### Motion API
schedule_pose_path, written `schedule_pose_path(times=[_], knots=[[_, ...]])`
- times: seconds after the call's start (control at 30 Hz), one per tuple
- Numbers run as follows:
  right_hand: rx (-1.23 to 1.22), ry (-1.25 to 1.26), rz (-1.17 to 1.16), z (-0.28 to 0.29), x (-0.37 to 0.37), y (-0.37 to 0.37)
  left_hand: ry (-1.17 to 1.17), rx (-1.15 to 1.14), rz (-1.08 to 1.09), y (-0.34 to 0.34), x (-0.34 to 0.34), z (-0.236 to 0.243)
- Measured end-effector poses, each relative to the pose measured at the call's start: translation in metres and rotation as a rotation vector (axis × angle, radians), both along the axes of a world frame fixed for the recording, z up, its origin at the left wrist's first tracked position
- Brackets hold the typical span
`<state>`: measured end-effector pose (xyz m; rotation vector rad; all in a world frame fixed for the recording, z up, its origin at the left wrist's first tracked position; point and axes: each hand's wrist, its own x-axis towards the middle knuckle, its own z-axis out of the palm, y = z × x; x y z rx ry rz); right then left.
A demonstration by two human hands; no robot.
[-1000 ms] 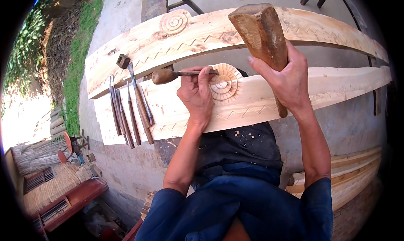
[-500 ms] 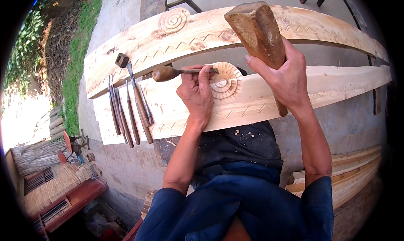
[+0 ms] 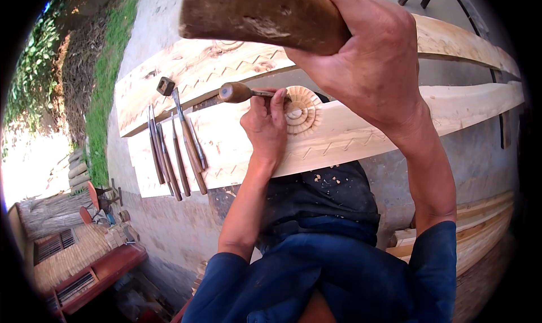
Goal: The person carves a circular decorative pattern into a wooden plank using a chisel and a wooden mallet.
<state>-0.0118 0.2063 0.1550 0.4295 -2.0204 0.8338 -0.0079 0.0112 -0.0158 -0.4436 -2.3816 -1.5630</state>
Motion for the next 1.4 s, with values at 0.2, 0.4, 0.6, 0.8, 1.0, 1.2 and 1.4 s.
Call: schedule_pose_path(times=[0.2, 0.4, 0.6, 0.8, 1.0, 1.2, 1.4], knots=[[-0.272, 0.232, 0.289, 0.017, -0.018, -0.008, 0.086, -0.117, 0.017, 0.003, 0.004, 0.009], [-0.286, -0.040, 0.235, 0.020, -0.008, -0.008, 0.101, -0.130, -0.013, 0.002, 0.005, 0.014], [-0.193, -0.013, 0.218, 0.023, -0.008, -0.007, 0.165, -0.176, -0.024, 0.003, 0.003, 0.016], [0.527, -0.061, -0.106, -0.013, -0.009, -0.010, 0.108, -0.172, -0.029, 0.003, 0.001, 0.011], [-0.157, 0.054, -0.004, 0.004, -0.005, -0.011, 0.082, -0.089, -0.031, 0.008, 0.002, 0.011], [0.611, -0.146, -0.199, -0.003, 0.002, -0.006, 0.123, -0.202, -0.029, 0.001, 0.002, 0.013], [0.543, -0.181, -0.320, -0.002, 0.021, -0.012, 0.165, -0.293, -0.064, -0.003, -0.001, 0.007]])
